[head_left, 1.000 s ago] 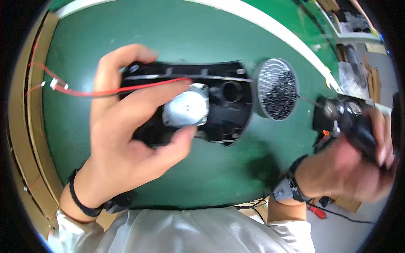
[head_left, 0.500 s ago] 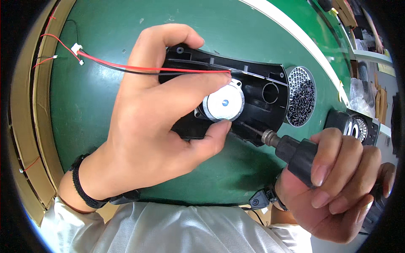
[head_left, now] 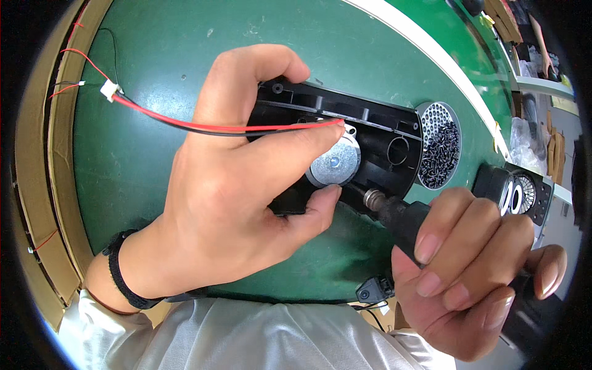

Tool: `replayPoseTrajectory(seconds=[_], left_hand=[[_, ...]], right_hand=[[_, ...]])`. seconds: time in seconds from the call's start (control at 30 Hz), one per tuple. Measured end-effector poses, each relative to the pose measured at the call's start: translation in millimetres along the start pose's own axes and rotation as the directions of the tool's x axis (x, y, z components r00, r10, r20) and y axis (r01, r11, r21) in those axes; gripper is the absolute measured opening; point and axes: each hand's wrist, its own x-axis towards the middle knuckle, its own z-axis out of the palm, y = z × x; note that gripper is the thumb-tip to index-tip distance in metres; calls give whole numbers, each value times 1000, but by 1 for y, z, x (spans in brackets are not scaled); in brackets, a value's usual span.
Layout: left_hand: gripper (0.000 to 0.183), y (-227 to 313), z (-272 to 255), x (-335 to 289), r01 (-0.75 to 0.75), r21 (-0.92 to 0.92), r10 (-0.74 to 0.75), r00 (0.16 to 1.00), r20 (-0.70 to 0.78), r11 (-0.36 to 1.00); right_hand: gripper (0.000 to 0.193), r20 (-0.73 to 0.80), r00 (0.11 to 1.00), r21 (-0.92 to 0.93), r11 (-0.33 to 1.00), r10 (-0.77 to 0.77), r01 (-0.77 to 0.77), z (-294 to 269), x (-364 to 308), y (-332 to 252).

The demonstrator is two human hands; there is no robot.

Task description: Assembling an electronic component into its housing and securing it with an electric screwdriver on an assembly line.

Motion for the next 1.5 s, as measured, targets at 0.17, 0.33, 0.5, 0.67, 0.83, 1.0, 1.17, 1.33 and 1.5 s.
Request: replayPoseTrajectory(seconds=[0.17, 0.33, 0.5, 0.67, 0.83, 1.0, 1.17, 1.33, 1.5], left_hand=[[56, 5, 3, 0, -6, 18, 6, 1000, 22, 1000], [57, 10, 0, 1, 35, 5, -35, 999, 27, 999], [57, 9, 2, 2, 23, -6, -23, 999, 43, 1000], [53, 11, 3, 0, 29, 10, -29, 999, 35, 1000], [47, 2, 2, 1, 72, -38, -72, 997, 4, 997], [44, 7, -6, 2, 58, 12, -58, 998, -20, 998], [33, 7, -29, 10, 18, 162, -24, 999, 36, 987], [23, 21, -42, 5, 237, 134, -256, 954, 155, 962], [66, 49, -28, -4, 87, 327, -181, 946, 270, 941]], right_hand=[[23, 17, 1000, -11, 1000, -15, 15, -1, -4, 6], [22, 70, 997, 13, 1000, -25, 25, -1, -2, 5], [22, 79, 996, -31, 999, -29, 32, 0, -5, 6], [27, 113, 993, 14, 999, -34, 33, -11, -7, 12], [16, -31, 999, 129, 992, 7, -2, -10, 14, -22], [19, -185, 979, 219, 968, -82, 123, -42, 24, -59], [10, -197, 977, 92, 990, -86, 105, -59, 23, -54], [31, -186, 967, 57, 980, -175, 189, -59, 22, -45], [32, -226, 962, 45, 985, -152, 167, -57, 15, -34]])
